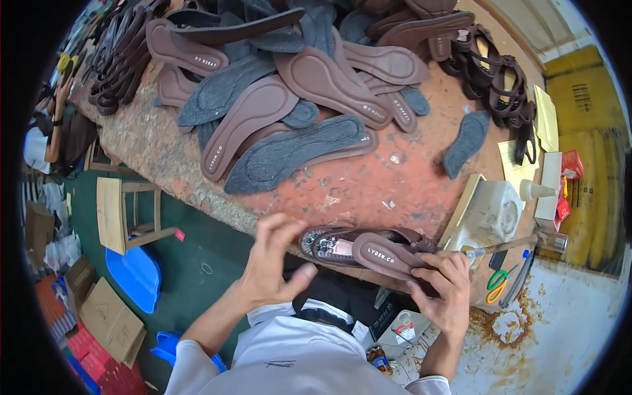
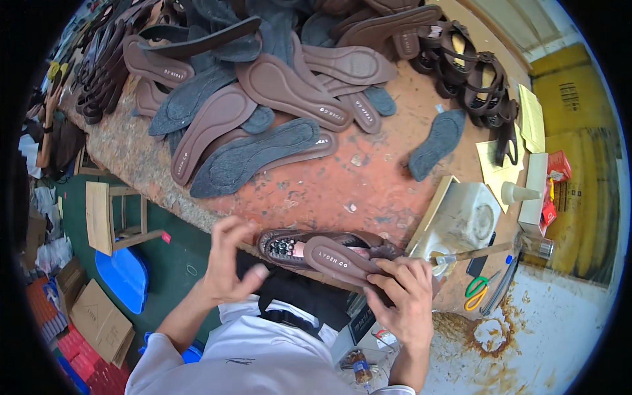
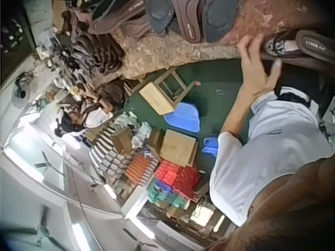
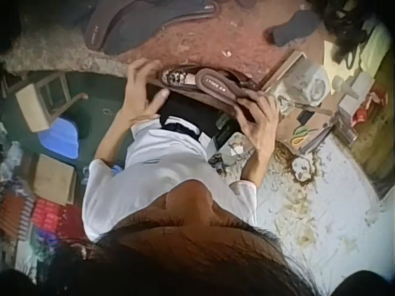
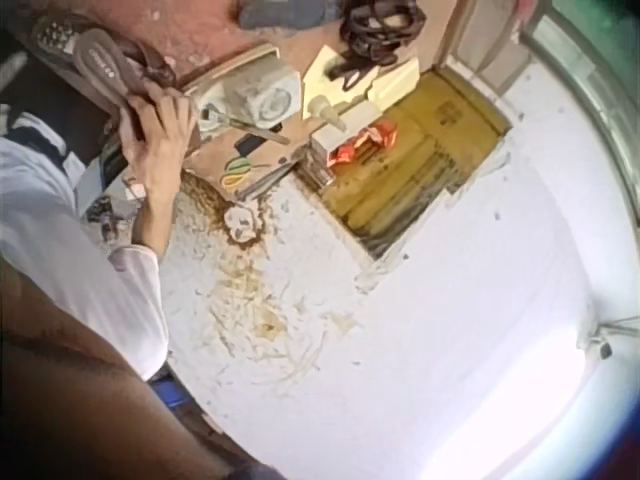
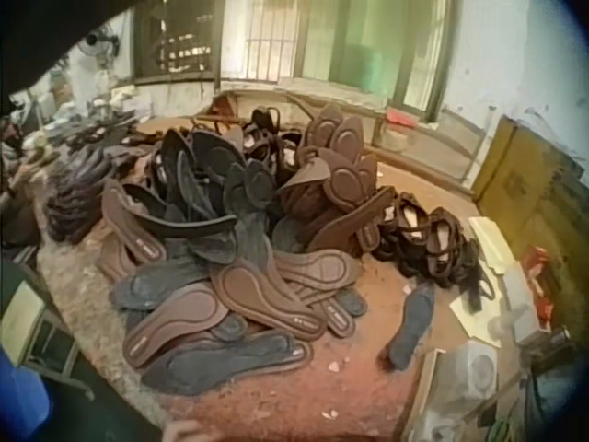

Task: The person assembles sandals by hand at a workbench. They pick up a sandal sole and a fabric insole, align them, and press the insole firmly into the sole. The person repeats this process for multiple pairs, stacking the finished sandals on the table.

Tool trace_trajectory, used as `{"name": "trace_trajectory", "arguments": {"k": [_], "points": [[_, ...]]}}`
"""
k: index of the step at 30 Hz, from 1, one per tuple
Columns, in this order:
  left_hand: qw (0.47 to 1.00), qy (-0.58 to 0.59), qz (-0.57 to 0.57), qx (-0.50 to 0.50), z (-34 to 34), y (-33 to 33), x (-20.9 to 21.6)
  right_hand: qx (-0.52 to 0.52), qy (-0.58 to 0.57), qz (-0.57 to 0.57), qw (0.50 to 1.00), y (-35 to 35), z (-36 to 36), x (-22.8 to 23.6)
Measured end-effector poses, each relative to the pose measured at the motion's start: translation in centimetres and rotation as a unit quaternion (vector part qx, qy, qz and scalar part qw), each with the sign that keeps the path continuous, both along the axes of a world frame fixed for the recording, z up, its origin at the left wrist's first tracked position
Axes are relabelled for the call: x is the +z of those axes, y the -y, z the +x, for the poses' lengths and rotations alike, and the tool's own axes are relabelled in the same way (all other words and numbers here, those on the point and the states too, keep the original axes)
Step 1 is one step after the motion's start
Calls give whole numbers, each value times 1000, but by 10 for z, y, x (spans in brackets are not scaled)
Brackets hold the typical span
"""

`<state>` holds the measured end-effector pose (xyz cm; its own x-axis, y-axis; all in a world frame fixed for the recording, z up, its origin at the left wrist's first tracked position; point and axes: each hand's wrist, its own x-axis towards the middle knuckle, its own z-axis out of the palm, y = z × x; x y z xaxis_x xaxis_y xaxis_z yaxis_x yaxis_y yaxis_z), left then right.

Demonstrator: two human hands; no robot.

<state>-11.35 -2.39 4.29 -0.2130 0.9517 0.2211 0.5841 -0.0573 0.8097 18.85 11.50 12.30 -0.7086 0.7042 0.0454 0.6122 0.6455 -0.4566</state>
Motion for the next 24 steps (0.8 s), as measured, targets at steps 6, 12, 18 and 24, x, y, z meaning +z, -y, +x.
{"name": "trace_trajectory", "arguments": {"k": [6,12,18,24], "points": [[947,260,-136,131,10,-7,-18,91,6,-8,996,-16,-41,-24],[962,196,-158,109,7,-11,-18,122,-4,-38,992,-12,-61,-41],[957,218,-165,102,9,-15,-9,110,-2,-36,993,-8,-65,-46],[964,161,-184,102,14,-19,-12,101,12,-29,994,-6,-71,-46]]}}
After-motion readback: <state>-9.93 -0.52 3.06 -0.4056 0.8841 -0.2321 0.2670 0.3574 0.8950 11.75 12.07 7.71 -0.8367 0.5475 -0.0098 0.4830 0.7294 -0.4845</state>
